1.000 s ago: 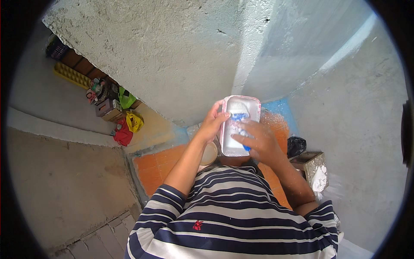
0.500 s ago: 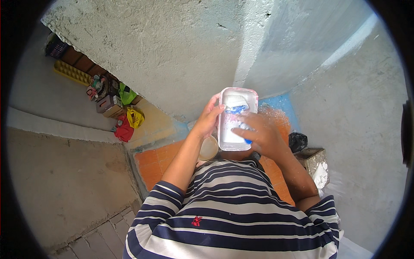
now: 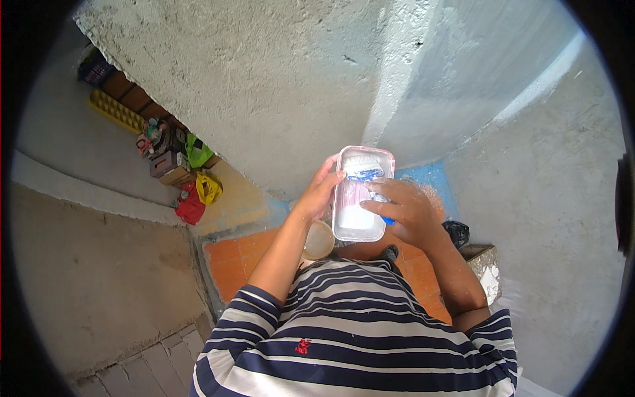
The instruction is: Applying a white coating to a concrete wall using a paint brush.
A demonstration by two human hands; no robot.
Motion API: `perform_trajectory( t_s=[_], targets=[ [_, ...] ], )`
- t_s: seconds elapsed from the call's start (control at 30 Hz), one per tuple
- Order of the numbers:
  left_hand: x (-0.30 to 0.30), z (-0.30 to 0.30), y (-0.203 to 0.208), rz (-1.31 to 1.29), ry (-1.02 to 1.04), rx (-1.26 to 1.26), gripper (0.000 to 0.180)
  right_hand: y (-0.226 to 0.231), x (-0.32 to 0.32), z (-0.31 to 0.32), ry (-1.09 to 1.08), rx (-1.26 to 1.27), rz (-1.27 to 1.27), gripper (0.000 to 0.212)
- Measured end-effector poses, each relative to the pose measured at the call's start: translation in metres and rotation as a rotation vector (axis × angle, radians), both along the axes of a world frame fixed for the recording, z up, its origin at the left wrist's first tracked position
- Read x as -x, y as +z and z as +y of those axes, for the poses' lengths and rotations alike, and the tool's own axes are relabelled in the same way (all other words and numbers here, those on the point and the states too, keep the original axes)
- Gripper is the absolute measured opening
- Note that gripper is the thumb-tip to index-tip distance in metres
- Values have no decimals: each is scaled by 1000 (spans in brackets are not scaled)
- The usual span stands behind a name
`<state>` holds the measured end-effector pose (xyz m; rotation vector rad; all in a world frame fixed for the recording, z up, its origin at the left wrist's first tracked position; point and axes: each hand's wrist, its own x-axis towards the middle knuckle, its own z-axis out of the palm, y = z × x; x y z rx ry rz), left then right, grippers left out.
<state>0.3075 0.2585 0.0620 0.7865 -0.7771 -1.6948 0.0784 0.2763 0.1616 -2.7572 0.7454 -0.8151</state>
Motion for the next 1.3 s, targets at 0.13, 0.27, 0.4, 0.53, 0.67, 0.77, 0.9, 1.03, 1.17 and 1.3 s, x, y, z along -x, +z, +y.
perform_trajectory(
  t_s=[0.13, 0.27, 0.4, 0.53, 0.67, 0.77, 0.9, 1.03, 1.17, 1.3],
  targets=[
    [-4, -6, -2, -24, 11, 16, 52, -12, -5, 9, 65, -29, -25, 42],
    [-7, -10, -3, -9, 60, 38, 53, -11, -3, 32, 180, -273, -17, 44],
    [-8, -9, -3, 24, 83, 32, 56, 1, 3, 14, 78, -109, -37, 46],
    [-2, -12, -1, 54, 76, 55, 57, -4, 1, -8, -33, -51, -56, 47],
    [-5, -15, -4, 42, 123, 66, 57, -16, -3, 13, 18, -41, 4, 41],
    [-9, -15, -4, 7, 139, 63, 58, -23, 0, 27, 55, -164, 26, 38],
    [-6, -13, -2, 43, 163, 73, 57, -18, 2, 18, 40, -188, -119, 32],
    [0, -11, 6, 78, 113, 69, 56, -12, -10, -7, -55, -114, -270, 38],
    [0, -9, 5, 93, 156, 70, 55, -27, -10, 4, -60, -12, -113, 37],
    [-5, -2, -1, 86, 195, 51, 54, -34, -5, 32, 0, -165, -93, 36]
  ],
)
